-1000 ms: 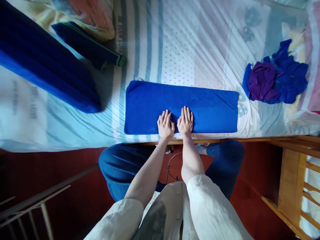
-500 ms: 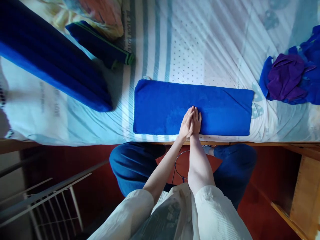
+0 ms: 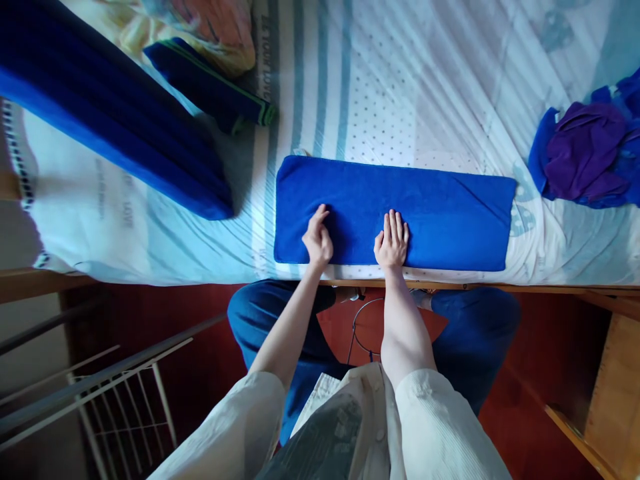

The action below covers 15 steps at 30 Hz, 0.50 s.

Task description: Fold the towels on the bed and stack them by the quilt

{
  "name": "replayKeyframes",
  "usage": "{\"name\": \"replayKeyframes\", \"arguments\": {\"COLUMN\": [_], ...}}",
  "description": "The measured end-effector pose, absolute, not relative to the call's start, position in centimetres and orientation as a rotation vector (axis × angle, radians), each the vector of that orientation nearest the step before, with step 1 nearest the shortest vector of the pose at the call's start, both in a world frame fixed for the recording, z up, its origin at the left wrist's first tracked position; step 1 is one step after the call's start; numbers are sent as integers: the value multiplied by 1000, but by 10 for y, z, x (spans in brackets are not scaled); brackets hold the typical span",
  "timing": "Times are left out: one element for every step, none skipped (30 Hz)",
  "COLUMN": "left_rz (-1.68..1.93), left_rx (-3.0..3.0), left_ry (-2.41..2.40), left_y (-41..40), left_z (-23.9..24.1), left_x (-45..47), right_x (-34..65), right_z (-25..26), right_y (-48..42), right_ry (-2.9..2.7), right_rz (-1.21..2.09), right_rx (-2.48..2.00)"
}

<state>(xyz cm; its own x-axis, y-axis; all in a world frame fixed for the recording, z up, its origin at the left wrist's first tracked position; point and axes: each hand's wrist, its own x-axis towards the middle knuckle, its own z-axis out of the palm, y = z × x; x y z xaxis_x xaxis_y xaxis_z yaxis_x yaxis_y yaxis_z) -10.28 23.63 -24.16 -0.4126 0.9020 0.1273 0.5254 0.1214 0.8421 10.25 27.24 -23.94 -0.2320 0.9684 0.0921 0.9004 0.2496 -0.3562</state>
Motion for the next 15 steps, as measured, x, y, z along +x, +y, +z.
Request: {"name": "replayKeyframes", "arguments": {"left_rz": [1202, 1189, 1172, 1151, 1128, 1104, 1083, 1066, 1053, 1046, 1040, 1034, 1030, 1025, 1020], "left_rx": [1352, 1323, 1294, 1266, 1241, 1219, 1202, 1187, 1173, 1160, 1148, 1142, 1146, 1168, 1213], "left_ry": [2052, 2115, 2175, 2234, 2288, 2334, 2369, 2395, 2413, 2423, 2429, 2435, 2443, 2449, 2445], "left_y": [234, 232, 230, 228, 227, 226, 225, 225, 224, 224, 224, 224, 224, 225, 226], "left_z": [-240, -239, -238, -237, -236, -235, -235, -235, -234, -234, -234, -233, -232, -231, -229], "left_x": [-116, -128, -138, -148, -156, -162, -168, -172, -176, -179, -181, -183, -182, -180, -175], "right_x": [103, 103, 103, 103, 103, 103, 103, 103, 103, 103, 103, 103, 103, 102, 102], "right_z": [-239, -239, -240, -240, -240, -241, -241, -241, -241, -242, -242, -241, -241, -241, -240], "right_y": [272, 273, 273, 273, 273, 272, 272, 272, 272, 272, 272, 272, 271, 271, 271], "right_ry": [-2236, -2239, -2241, -2243, -2245, -2247, -2249, -2251, -2252, -2251, -2249, -2245, -2240, -2237, -2234], "right_rz": [323, 319, 316, 314, 314, 315, 317, 318, 320, 323, 328, 335, 345, 355, 365], "right_rx": [-1729, -1727, -1725, -1722, -1720, -1717, -1715, -1715, -1716, -1717, -1719, -1721, -1721, -1720, -1719]}}
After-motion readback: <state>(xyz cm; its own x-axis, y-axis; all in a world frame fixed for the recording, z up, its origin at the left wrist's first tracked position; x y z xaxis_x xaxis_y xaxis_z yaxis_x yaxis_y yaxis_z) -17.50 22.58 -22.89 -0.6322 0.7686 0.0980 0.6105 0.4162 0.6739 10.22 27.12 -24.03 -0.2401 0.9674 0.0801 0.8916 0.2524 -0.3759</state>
